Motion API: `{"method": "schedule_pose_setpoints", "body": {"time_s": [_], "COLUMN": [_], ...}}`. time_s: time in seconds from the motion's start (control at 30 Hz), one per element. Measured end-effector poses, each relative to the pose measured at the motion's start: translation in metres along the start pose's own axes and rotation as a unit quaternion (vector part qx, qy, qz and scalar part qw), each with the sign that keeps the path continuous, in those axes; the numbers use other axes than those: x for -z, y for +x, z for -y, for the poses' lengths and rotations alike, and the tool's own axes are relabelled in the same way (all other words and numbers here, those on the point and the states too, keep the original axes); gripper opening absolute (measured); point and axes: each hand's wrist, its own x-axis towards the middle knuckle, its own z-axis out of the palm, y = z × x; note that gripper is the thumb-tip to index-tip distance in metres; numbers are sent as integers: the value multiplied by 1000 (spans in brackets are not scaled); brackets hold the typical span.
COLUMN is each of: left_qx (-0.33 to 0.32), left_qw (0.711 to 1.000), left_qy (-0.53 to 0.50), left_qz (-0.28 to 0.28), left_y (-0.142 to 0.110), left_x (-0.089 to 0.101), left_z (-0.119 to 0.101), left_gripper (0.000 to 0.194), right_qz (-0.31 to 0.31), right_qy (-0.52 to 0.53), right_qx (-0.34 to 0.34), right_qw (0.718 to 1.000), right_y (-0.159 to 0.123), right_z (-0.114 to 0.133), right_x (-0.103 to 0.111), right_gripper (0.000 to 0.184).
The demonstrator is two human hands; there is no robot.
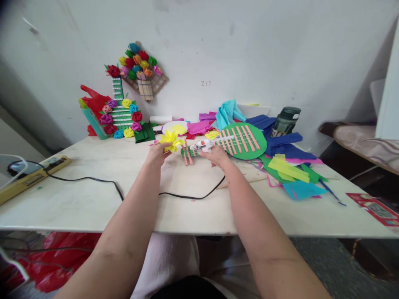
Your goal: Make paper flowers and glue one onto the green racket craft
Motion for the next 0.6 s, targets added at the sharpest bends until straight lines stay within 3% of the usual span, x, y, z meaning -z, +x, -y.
{"method": "schedule_pose_setpoints", "body": {"time_s": [0.6], "left_qx": [-5], "left_qw": [1000], "left_qy": [0], "left_qz": [4], "left_y": [1], "left_x": [1], "left_z": [0], "left_gripper": [30], "right_qz": [29], "right_qy": [42], "right_qx": [-13], "right_qw": [999], "right_y": [-10], "right_z": [12], "right_x": [7], "right_gripper": [29]}}
